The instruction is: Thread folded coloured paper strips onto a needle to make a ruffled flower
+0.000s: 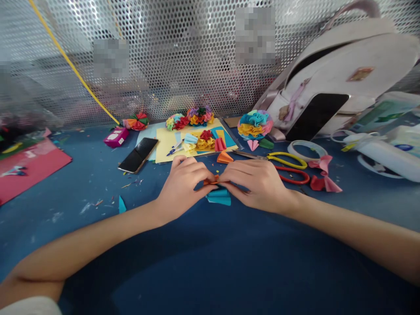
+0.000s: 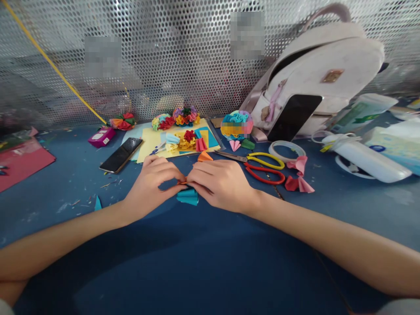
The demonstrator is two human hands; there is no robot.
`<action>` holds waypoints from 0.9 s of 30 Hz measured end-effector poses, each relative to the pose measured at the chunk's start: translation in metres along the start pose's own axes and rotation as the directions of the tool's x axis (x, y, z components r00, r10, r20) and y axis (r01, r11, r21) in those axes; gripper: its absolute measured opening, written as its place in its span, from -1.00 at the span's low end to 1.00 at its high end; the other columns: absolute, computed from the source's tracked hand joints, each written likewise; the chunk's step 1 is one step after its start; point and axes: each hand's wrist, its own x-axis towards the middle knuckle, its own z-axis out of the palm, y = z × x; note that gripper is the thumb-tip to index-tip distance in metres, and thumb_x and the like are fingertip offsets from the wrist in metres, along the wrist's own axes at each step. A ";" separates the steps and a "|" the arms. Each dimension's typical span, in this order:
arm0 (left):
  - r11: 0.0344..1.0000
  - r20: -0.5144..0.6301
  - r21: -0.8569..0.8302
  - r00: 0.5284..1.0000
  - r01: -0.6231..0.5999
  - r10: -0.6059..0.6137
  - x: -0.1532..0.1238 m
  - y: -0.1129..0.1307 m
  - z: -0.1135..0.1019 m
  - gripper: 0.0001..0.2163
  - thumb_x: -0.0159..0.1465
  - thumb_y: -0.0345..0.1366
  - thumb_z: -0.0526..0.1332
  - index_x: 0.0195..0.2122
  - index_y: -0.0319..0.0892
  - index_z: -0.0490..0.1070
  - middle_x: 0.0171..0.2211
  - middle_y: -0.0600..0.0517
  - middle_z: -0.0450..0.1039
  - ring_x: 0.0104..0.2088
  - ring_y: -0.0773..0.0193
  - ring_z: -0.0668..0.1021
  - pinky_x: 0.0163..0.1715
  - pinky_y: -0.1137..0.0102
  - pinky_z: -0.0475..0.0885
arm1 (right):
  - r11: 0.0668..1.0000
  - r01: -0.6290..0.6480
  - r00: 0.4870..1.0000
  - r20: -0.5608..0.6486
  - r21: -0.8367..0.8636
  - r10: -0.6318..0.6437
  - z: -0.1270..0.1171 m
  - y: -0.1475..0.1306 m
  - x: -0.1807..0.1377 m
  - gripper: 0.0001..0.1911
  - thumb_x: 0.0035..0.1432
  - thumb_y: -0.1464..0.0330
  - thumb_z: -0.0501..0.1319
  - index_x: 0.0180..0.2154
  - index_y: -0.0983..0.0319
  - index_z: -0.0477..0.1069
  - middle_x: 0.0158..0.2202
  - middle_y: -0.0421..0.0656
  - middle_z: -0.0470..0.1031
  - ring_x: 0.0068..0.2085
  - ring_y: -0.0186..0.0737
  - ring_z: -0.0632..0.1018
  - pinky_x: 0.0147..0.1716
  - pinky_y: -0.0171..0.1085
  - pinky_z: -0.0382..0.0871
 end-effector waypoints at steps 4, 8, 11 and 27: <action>0.995 0.029 -0.079 0.998 0.054 -0.052 0.001 0.002 0.001 -0.91 0.35 -0.32 0.33 -0.32 -0.12 0.57 -0.35 0.12 0.62 -0.25 0.23 0.54 -0.06 0.21 0.20 | 0.989 0.087 0.996 -0.001 -0.120 -0.087 -0.003 0.001 0.000 -0.77 0.38 0.46 0.11 -0.31 0.22 0.50 -0.36 -0.17 0.60 -0.35 -0.27 0.54 -0.34 -0.29 0.31; 0.930 0.088 -0.323 0.984 0.175 -0.154 0.004 -0.002 0.003 -0.89 0.27 -0.44 0.34 -0.40 -0.13 0.58 -0.37 0.09 0.63 -0.31 0.26 0.56 -0.17 0.27 0.35 | 0.968 0.179 0.984 0.035 -0.177 -0.175 -0.007 0.003 0.001 -0.74 0.36 0.50 0.07 -0.27 0.24 0.52 -0.35 -0.17 0.60 -0.33 -0.26 0.54 -0.35 -0.28 0.30; 0.866 0.134 -0.458 0.979 0.201 -0.156 0.006 -0.007 0.005 -0.88 0.23 -0.45 0.33 -0.44 -0.14 0.58 -0.40 0.07 0.63 -0.36 0.27 0.56 -0.28 0.34 0.41 | 0.983 0.155 0.985 0.086 -0.096 -0.147 -0.008 0.003 0.003 -0.75 0.37 0.49 0.07 -0.28 0.24 0.51 -0.36 -0.16 0.58 -0.33 -0.27 0.54 -0.33 -0.29 0.32; 0.917 0.076 -0.395 0.997 0.055 -0.027 0.006 -0.008 0.003 -0.88 0.28 -0.39 0.34 -0.41 -0.13 0.57 -0.37 0.08 0.63 -0.31 0.27 0.57 -0.15 0.30 0.39 | 0.986 0.128 0.989 0.082 -0.103 -0.120 -0.010 -0.001 0.004 -0.73 0.42 0.48 0.03 -0.30 0.22 0.45 -0.32 -0.19 0.58 -0.36 -0.30 0.49 -0.41 -0.26 0.22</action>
